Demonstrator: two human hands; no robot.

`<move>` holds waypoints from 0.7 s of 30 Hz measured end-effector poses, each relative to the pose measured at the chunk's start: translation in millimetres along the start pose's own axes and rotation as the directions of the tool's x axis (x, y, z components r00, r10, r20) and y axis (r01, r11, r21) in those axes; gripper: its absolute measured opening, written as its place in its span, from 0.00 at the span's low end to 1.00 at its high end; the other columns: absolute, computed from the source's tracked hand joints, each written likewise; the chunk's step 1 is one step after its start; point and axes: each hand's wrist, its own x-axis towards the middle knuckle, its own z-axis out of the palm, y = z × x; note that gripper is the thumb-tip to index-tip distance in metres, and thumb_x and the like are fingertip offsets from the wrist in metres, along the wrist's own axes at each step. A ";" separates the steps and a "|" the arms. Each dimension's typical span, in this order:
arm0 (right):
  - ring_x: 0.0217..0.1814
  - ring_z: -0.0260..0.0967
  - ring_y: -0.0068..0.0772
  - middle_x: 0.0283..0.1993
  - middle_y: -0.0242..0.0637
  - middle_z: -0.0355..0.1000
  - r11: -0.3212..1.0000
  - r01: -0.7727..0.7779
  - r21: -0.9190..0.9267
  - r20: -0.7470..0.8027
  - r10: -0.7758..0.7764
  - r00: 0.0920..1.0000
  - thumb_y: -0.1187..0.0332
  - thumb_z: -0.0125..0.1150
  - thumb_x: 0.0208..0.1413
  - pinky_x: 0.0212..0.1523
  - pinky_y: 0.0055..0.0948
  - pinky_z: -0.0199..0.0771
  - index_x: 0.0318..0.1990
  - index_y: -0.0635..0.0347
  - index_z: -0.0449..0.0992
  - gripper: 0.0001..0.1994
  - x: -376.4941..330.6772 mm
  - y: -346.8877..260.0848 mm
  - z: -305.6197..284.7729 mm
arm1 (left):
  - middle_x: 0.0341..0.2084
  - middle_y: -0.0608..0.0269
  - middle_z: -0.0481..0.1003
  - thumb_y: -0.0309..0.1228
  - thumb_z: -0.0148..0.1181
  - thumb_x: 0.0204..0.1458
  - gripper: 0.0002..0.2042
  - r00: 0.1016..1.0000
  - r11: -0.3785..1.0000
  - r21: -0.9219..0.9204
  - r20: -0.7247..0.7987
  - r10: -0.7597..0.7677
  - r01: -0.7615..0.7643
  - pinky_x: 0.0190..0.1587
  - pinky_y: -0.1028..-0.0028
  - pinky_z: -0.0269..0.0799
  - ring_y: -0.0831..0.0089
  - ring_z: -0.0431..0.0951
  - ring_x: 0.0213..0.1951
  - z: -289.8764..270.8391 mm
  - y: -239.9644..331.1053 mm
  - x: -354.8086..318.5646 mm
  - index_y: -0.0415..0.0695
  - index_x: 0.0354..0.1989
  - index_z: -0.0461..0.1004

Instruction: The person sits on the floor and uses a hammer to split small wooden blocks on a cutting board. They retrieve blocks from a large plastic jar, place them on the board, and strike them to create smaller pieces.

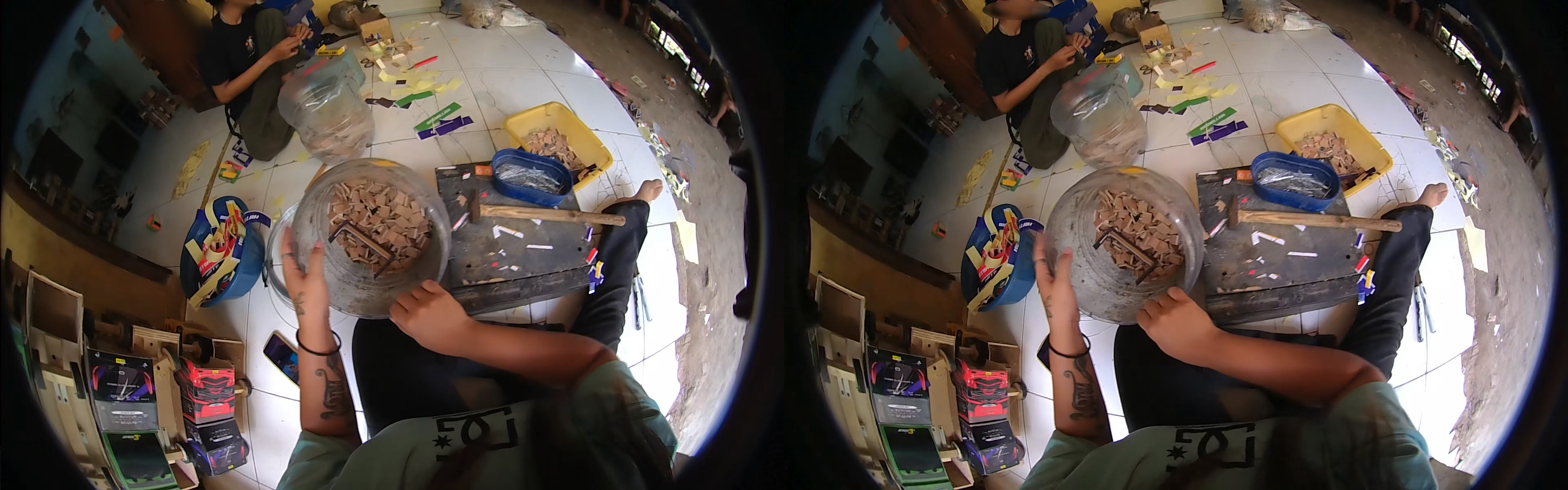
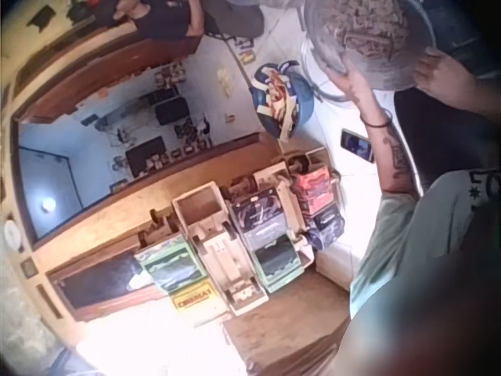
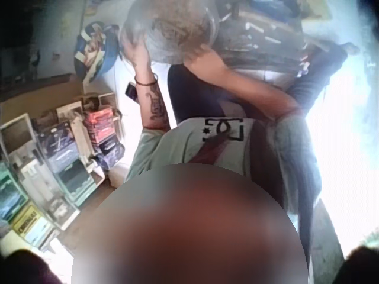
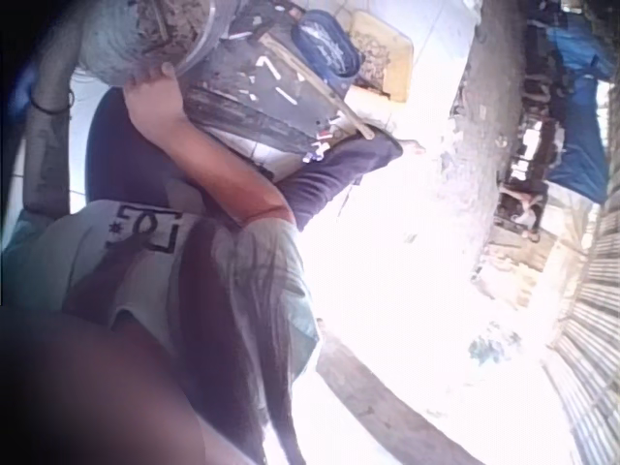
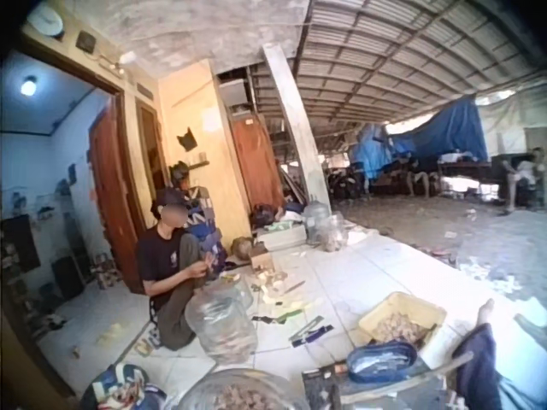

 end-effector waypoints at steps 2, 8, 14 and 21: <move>0.37 0.74 0.42 0.33 0.40 0.74 0.985 -0.016 0.170 0.218 -0.021 0.976 0.62 0.52 0.56 0.42 0.42 0.70 0.31 0.59 0.76 0.11 9.7 -1.7 -20.1 | 0.68 0.49 0.53 0.22 0.50 0.55 0.33 0.995 1.000 -0.014 0.100 -0.025 0.027 0.68 0.66 0.50 0.60 0.55 0.68 -0.2 -3.2 1.2 0.41 0.71 0.49; 0.57 0.68 0.47 0.50 0.45 0.72 0.979 -0.103 -0.176 0.631 0.193 0.751 0.65 0.57 0.53 0.53 0.45 0.72 0.53 0.60 0.73 0.19 146.4 47.4 -29.5 | 0.69 0.48 0.52 0.17 0.43 0.47 0.36 0.987 0.979 -0.202 0.157 0.009 0.023 0.71 0.67 0.42 0.59 0.50 0.70 -13.2 -21.1 -10.0 0.39 0.71 0.50; 0.73 0.50 0.47 0.74 0.42 0.45 0.854 0.125 -0.505 0.765 0.376 0.524 0.52 0.73 0.42 0.63 0.47 0.64 0.71 0.38 0.50 0.48 212.0 94.0 53.7 | 0.69 0.44 0.48 0.19 0.42 0.45 0.37 0.979 0.994 -0.069 0.178 0.099 -0.088 0.71 0.61 0.40 0.51 0.47 0.71 -22.1 -24.1 -22.0 0.36 0.70 0.48; 0.69 0.55 0.50 0.67 0.39 0.57 0.833 0.135 -0.536 0.702 0.351 0.620 0.56 0.73 0.43 0.59 0.63 0.60 0.70 0.40 0.54 0.45 171.2 96.0 80.8 | 0.69 0.40 0.48 0.21 0.42 0.45 0.37 0.970 0.986 -0.025 0.179 0.166 -0.164 0.70 0.56 0.39 0.46 0.47 0.70 -25.4 -26.2 -27.0 0.34 0.70 0.47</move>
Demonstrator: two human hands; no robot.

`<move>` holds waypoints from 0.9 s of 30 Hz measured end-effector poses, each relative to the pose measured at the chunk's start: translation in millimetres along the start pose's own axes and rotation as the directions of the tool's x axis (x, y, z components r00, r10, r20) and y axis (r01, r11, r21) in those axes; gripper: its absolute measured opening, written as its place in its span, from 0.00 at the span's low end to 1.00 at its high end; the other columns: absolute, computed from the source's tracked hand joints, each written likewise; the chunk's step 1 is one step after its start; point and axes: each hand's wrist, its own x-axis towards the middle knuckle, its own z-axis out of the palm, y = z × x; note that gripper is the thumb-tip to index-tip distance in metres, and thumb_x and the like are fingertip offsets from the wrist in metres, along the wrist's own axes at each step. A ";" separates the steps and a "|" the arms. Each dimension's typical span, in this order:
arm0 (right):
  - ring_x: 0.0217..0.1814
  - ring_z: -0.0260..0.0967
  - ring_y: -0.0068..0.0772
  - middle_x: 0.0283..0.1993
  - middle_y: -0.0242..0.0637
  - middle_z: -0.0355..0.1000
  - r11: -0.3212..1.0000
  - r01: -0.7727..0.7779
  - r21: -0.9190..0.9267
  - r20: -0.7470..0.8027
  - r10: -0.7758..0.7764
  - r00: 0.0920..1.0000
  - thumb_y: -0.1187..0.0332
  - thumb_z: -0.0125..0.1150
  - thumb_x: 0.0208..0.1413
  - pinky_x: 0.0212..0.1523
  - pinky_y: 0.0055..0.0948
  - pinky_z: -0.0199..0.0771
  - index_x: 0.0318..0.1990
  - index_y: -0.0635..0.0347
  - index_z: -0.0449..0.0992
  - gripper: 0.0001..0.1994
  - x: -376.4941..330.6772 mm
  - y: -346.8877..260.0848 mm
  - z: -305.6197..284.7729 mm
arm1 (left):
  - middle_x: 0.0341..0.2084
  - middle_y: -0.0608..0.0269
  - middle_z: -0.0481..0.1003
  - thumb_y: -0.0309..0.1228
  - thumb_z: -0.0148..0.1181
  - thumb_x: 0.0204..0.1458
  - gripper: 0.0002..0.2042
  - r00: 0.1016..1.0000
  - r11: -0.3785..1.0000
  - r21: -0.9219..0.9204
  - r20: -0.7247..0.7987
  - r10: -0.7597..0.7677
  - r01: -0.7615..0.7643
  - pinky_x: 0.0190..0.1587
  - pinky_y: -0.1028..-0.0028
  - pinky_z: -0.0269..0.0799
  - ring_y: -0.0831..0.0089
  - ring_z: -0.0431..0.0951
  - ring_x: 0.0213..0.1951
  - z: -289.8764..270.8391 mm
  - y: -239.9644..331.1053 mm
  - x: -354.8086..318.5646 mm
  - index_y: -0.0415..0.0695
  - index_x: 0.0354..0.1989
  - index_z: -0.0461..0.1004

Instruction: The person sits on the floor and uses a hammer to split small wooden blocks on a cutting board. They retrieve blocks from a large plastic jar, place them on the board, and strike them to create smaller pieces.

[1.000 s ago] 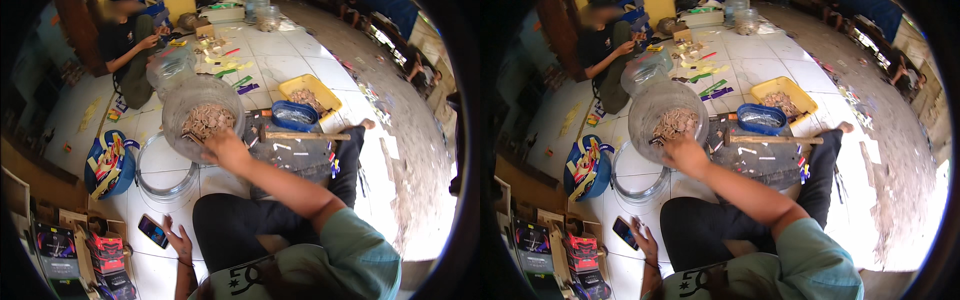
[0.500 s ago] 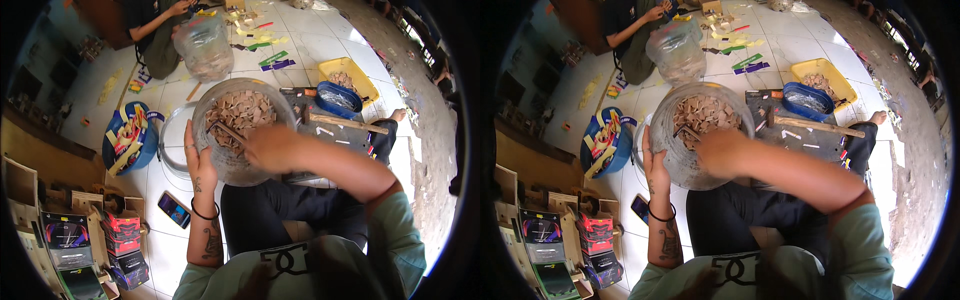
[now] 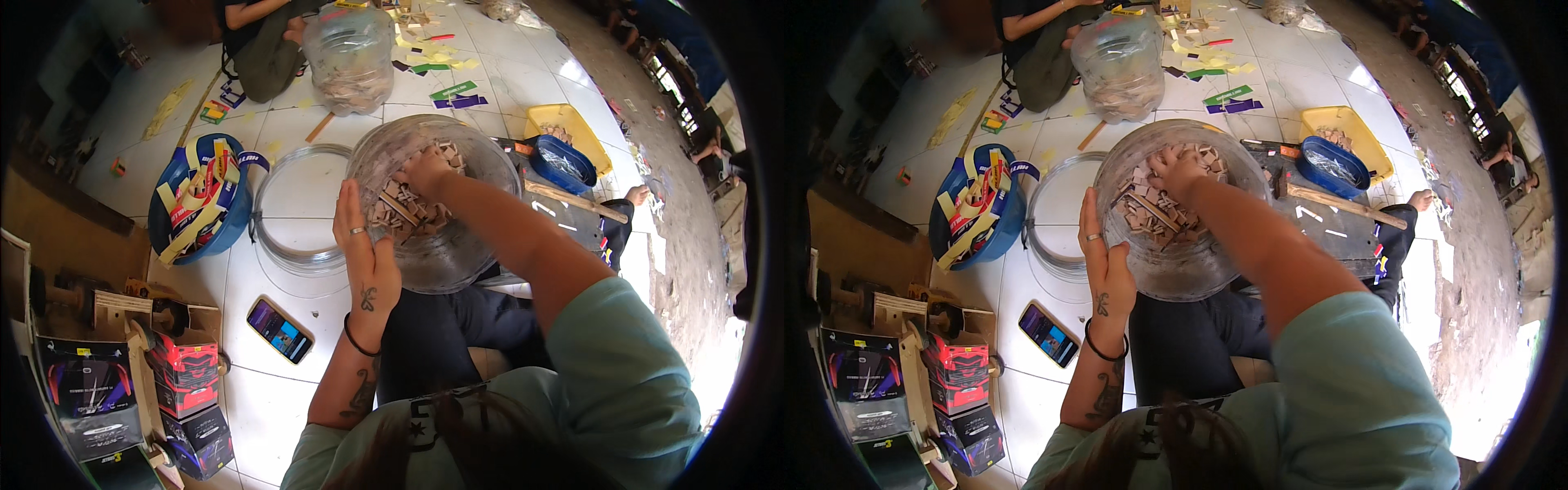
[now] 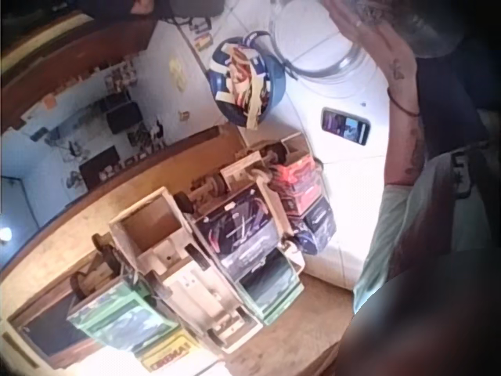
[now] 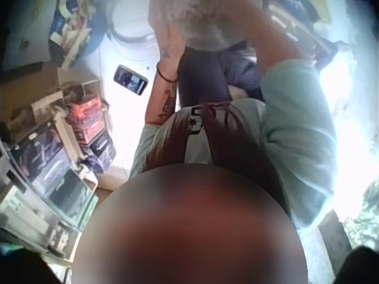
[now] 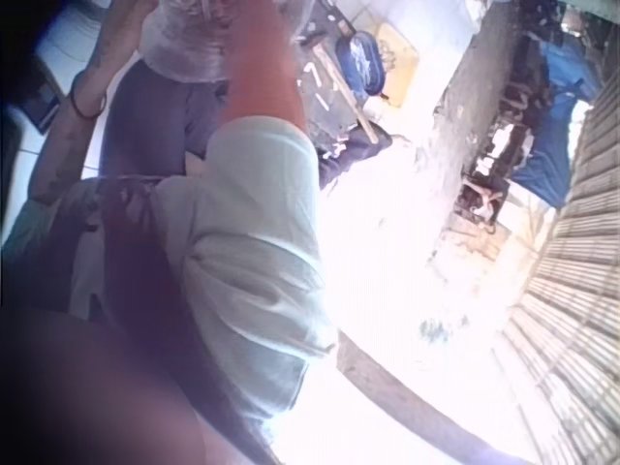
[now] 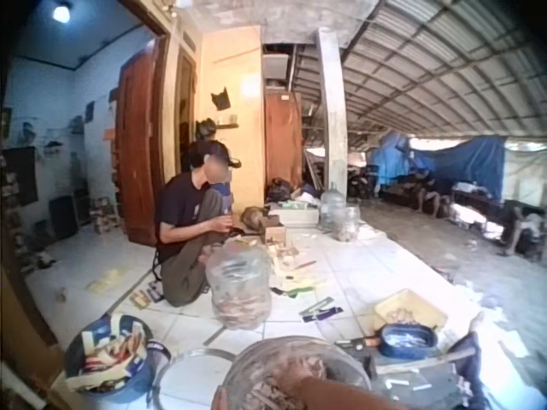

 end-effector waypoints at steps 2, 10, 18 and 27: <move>0.70 0.51 0.57 0.71 0.39 0.46 0.996 -0.072 -0.062 0.026 0.073 0.997 0.55 0.71 0.44 0.54 0.66 0.63 0.71 0.38 0.51 0.46 -7.6 -11.1 -9.3 | 0.69 0.40 0.48 0.22 0.43 0.46 0.37 1.000 1.000 0.005 -0.005 0.004 -0.004 0.70 0.55 0.39 0.45 0.47 0.69 0.4 -0.7 -2.7 0.34 0.70 0.47; 0.60 0.68 0.43 0.52 0.39 0.75 0.989 0.076 0.128 0.003 -0.077 0.997 0.63 0.60 0.52 0.48 0.47 0.72 0.53 0.55 0.76 0.19 -16.9 -61.3 -28.0 | 0.68 0.38 0.49 0.21 0.44 0.45 0.36 0.999 1.000 0.021 -0.048 0.020 -0.019 0.70 0.54 0.39 0.44 0.48 0.69 3.0 -3.7 -11.4 0.33 0.69 0.47; 0.48 0.78 0.36 0.45 0.40 0.79 0.861 -0.278 0.426 -0.112 0.355 0.928 0.62 0.63 0.49 0.43 0.32 0.77 0.40 0.54 0.83 0.12 16.3 -69.6 7.5 | 0.69 0.44 0.48 0.19 0.44 0.45 0.38 0.999 0.996 0.089 -0.045 0.004 0.000 0.71 0.61 0.37 0.51 0.45 0.71 1.9 -0.9 -9.1 0.35 0.71 0.45; 0.48 0.75 0.52 0.43 0.51 0.76 0.818 -0.072 0.570 -0.239 0.250 0.938 0.63 0.63 0.47 0.49 0.43 0.75 0.46 0.65 0.74 0.19 -104.9 -16.4 -58.1 | 0.69 0.43 0.48 0.28 0.46 0.57 0.31 0.997 0.997 0.055 -0.058 -0.042 0.045 0.70 0.55 0.38 0.44 0.45 0.69 5.1 -2.1 -3.3 0.38 0.70 0.47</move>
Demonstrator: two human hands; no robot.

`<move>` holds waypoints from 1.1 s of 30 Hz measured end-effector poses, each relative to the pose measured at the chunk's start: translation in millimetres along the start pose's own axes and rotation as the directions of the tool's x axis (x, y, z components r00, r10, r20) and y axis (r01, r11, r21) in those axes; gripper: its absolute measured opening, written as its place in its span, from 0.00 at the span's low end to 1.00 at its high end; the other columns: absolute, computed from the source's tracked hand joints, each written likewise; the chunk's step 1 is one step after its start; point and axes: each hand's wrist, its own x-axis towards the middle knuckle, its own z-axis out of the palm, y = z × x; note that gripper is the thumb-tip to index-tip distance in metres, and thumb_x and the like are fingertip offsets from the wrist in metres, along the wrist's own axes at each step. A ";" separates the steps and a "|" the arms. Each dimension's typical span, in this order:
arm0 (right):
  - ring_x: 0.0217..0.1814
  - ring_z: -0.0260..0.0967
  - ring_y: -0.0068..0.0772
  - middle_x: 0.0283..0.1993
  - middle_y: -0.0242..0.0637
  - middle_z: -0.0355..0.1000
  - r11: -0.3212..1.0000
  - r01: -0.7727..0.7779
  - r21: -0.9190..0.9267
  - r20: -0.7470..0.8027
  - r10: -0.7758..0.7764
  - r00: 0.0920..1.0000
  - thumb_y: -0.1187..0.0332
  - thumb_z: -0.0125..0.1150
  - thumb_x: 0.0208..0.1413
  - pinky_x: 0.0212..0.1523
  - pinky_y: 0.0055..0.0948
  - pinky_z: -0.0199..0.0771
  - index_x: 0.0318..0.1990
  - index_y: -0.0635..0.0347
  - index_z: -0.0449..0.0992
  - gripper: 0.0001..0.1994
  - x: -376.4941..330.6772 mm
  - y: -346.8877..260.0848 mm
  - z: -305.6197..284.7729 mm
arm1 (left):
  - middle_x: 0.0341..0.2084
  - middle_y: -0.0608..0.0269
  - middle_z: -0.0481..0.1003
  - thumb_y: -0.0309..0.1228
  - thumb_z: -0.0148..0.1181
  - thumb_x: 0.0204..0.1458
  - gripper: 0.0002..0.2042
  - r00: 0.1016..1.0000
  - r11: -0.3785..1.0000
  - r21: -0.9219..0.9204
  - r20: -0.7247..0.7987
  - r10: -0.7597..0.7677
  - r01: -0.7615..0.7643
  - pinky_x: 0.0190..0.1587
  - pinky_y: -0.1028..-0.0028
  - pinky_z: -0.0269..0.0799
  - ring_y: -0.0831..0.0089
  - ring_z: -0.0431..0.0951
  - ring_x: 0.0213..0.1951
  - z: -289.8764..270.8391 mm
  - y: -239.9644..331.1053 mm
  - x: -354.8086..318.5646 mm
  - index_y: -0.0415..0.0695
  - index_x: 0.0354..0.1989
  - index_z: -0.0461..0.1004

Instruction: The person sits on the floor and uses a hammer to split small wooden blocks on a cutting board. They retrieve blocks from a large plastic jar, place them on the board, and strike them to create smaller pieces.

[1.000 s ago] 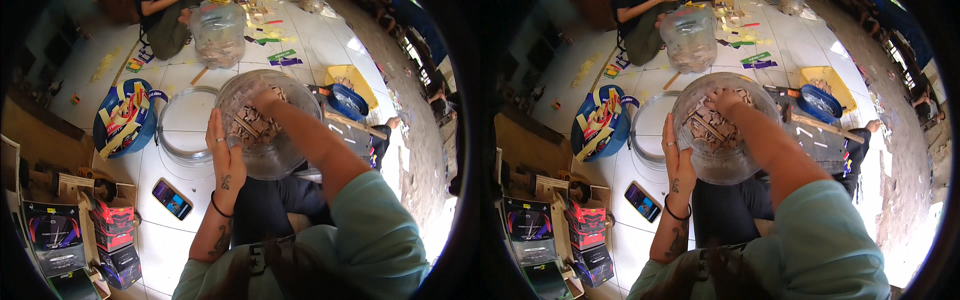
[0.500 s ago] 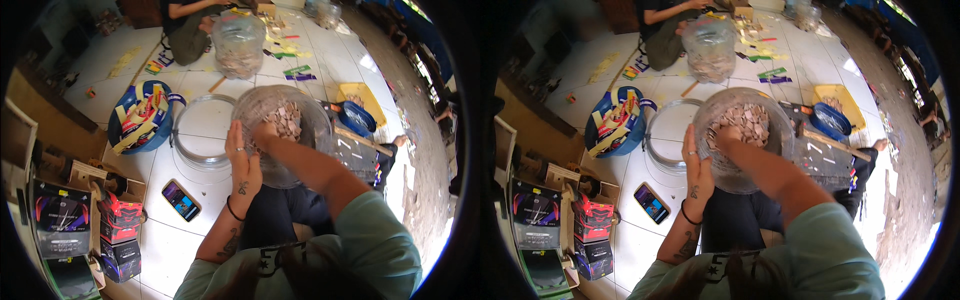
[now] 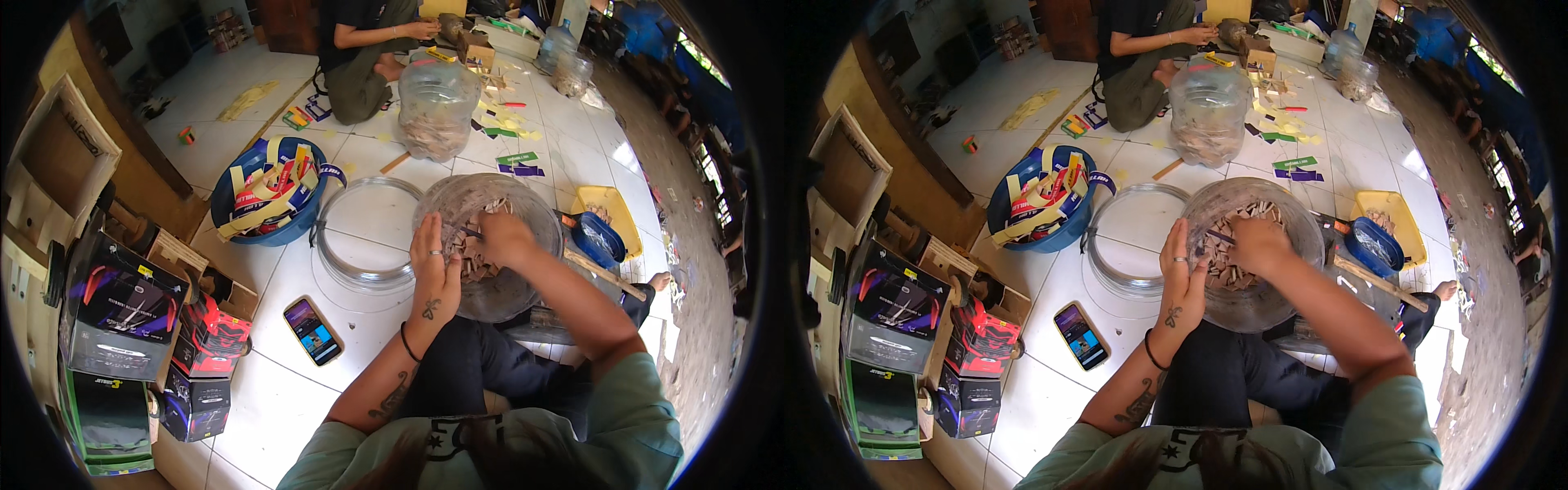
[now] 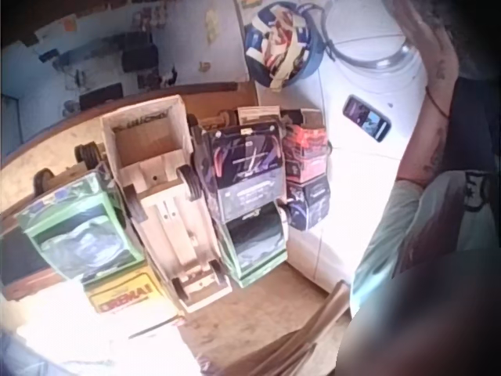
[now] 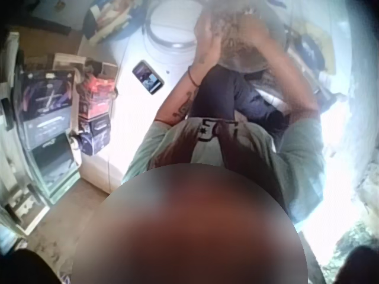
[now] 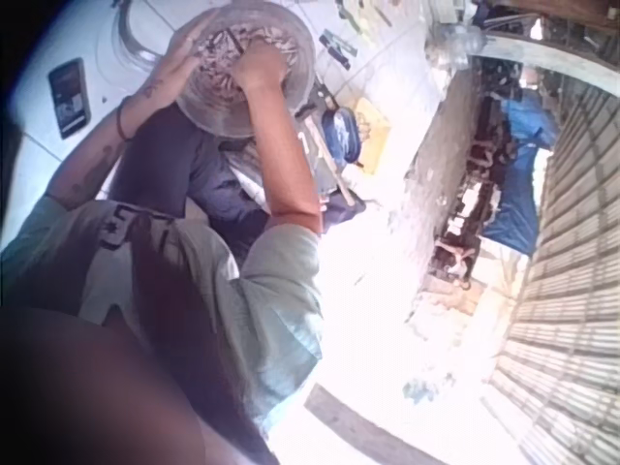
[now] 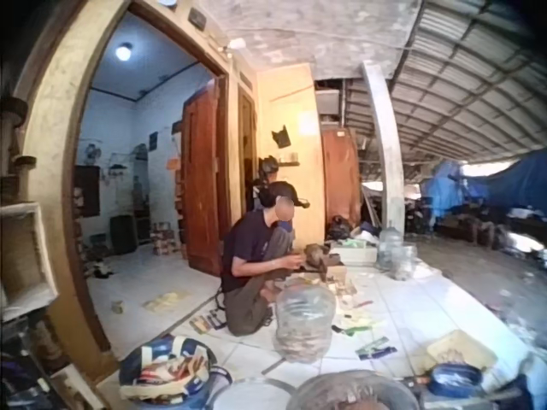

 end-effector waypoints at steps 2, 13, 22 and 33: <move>0.43 0.74 0.56 0.37 0.51 0.76 0.997 0.074 0.014 -0.014 -0.074 0.997 0.64 0.65 0.45 0.44 0.48 0.73 0.43 0.63 0.72 0.18 -49.2 11.9 -47.3 | 0.69 0.42 0.48 0.31 0.46 0.60 0.30 1.000 1.000 -0.012 0.001 0.017 -0.017 0.70 0.52 0.37 0.41 0.45 0.69 -1.0 -1.4 -0.5 0.38 0.70 0.47; 0.25 0.65 0.22 0.26 0.30 0.69 0.855 0.456 0.247 0.548 -0.512 0.661 0.57 0.59 0.54 0.22 0.26 0.66 0.43 0.58 0.73 0.15 61.9 -21.0 -191.0 | 0.68 0.41 0.49 0.38 0.43 0.63 0.30 1.000 1.000 0.008 -0.023 0.013 -0.012 0.69 0.51 0.38 0.39 0.45 0.68 2.1 -3.2 -7.9 0.38 0.70 0.48; 0.52 0.72 0.47 0.59 0.49 0.69 0.821 0.546 0.166 -0.443 -0.433 0.785 0.52 0.60 0.55 0.53 0.38 0.72 0.59 0.64 0.68 0.30 126.0 -126.5 -132.4 | 0.69 0.40 0.46 0.36 0.44 0.62 0.30 1.000 1.000 0.008 -0.007 0.001 -0.001 0.69 0.51 0.37 0.40 0.43 0.69 3.1 -2.2 -5.1 0.38 0.71 0.45; 0.63 0.63 0.48 0.62 0.47 0.62 0.876 0.368 -0.312 0.508 -0.174 0.844 0.50 0.64 0.48 0.56 0.46 0.69 0.60 0.56 0.65 0.33 18.0 -12.1 -4.2 | 0.69 0.41 0.46 0.33 0.44 0.61 0.31 0.999 0.997 0.067 -0.006 0.036 -0.036 0.70 0.56 0.38 0.45 0.46 0.69 6.3 -3.5 1.7 0.37 0.71 0.44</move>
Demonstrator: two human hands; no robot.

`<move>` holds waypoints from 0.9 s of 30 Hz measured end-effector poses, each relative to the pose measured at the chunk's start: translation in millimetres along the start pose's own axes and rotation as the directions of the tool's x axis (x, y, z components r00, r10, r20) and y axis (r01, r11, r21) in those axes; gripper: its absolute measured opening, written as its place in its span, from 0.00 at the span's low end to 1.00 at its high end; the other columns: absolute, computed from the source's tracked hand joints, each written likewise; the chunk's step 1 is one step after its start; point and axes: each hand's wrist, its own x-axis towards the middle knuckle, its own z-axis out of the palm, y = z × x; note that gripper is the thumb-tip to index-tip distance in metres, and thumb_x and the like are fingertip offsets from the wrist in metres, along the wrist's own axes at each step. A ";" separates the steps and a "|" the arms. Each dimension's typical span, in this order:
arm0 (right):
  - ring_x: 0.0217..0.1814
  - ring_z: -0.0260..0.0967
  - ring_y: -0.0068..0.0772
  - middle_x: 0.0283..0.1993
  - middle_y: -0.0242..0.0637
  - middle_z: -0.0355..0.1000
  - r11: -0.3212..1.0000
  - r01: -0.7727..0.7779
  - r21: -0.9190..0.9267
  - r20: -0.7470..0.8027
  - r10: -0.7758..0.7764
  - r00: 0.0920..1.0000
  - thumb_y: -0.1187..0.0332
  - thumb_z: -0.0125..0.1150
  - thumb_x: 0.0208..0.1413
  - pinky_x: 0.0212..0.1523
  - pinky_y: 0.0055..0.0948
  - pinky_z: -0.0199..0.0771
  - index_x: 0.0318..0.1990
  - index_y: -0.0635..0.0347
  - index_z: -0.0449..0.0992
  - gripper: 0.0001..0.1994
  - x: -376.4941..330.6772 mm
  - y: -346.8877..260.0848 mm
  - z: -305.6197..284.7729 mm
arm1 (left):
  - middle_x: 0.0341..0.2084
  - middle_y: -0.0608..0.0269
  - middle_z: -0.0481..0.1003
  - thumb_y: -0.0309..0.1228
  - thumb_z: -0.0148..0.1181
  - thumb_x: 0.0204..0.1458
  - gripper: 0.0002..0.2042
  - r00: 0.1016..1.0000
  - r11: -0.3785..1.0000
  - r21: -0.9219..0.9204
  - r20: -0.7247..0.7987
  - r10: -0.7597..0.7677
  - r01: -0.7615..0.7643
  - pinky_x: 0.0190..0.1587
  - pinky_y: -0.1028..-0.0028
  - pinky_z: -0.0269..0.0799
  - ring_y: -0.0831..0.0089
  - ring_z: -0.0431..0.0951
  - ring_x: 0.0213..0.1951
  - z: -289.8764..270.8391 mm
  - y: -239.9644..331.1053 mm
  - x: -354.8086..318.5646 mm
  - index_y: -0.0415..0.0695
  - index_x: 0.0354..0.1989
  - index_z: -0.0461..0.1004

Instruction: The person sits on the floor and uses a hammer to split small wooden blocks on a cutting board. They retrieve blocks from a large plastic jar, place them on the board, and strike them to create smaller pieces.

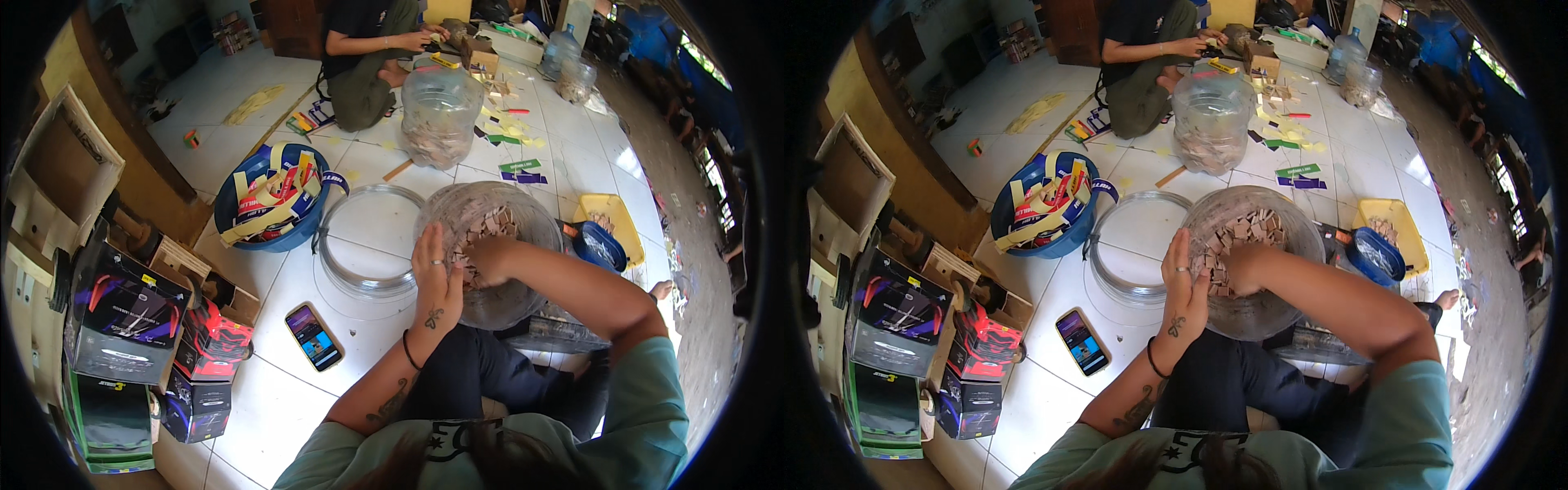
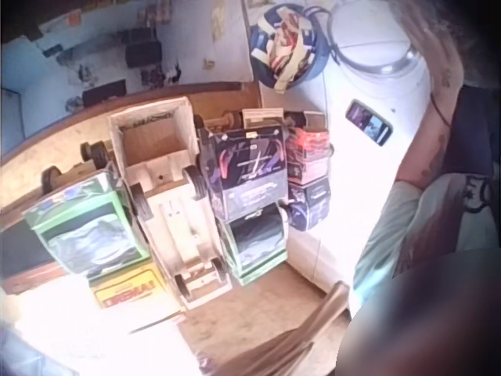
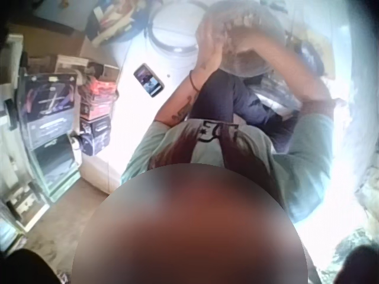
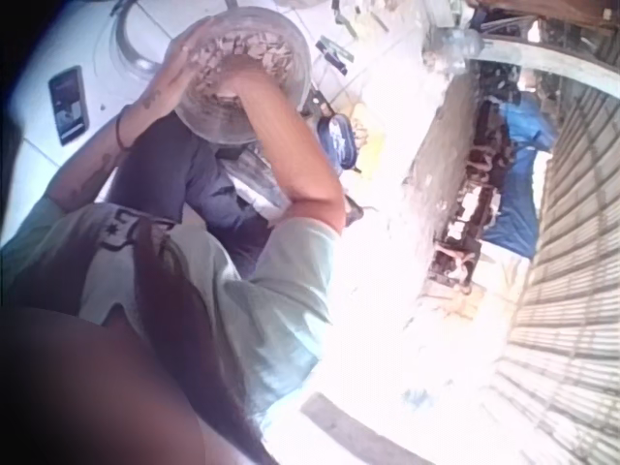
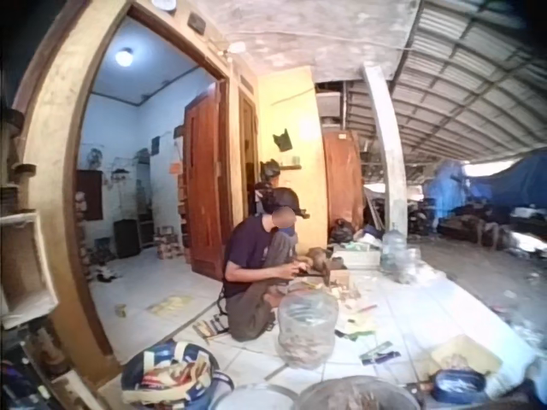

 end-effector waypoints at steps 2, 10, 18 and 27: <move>0.72 0.50 0.54 0.74 0.47 0.44 0.990 -0.143 0.002 0.002 0.143 0.990 0.47 0.69 0.41 0.60 0.52 0.66 0.70 0.51 0.53 0.48 42.7 12.4 14.2 | 0.69 0.42 0.47 0.33 0.44 0.61 0.31 1.000 1.000 0.015 -0.004 0.008 -0.008 0.70 0.58 0.39 0.48 0.46 0.69 0.2 0.5 -4.1 0.36 0.71 0.44; 0.77 0.30 0.60 0.77 0.44 0.35 0.989 -0.081 0.122 -0.051 0.088 0.995 0.55 0.74 0.37 0.62 0.55 0.63 0.73 0.43 0.48 0.54 87.2 -19.0 100.9 | 0.69 0.40 0.46 0.34 0.43 0.63 0.30 0.999 0.999 0.028 -0.004 0.039 -0.039 0.70 0.57 0.38 0.47 0.45 0.70 -2.7 3.4 -16.7 0.35 0.71 0.43; 0.72 0.46 0.57 0.70 0.41 0.51 0.993 -0.039 0.111 -0.171 0.057 0.984 0.59 0.71 0.44 0.60 0.49 0.67 0.68 0.43 0.60 0.40 104.7 -11.1 112.7 | 0.69 0.38 0.45 0.35 0.43 0.64 0.31 0.999 1.000 0.016 0.030 0.011 -0.012 0.70 0.57 0.38 0.46 0.45 0.69 -3.7 3.8 -14.1 0.33 0.70 0.42; 0.66 0.55 0.56 0.69 0.44 0.53 0.969 0.015 0.245 -0.111 0.013 0.994 0.56 0.65 0.47 0.65 0.46 0.62 0.68 0.48 0.60 0.38 104.0 1.3 111.8 | 0.69 0.38 0.45 0.36 0.42 0.64 0.31 0.999 0.999 0.029 0.042 0.033 -0.034 0.70 0.59 0.38 0.48 0.45 0.70 -2.2 3.4 -6.9 0.33 0.70 0.42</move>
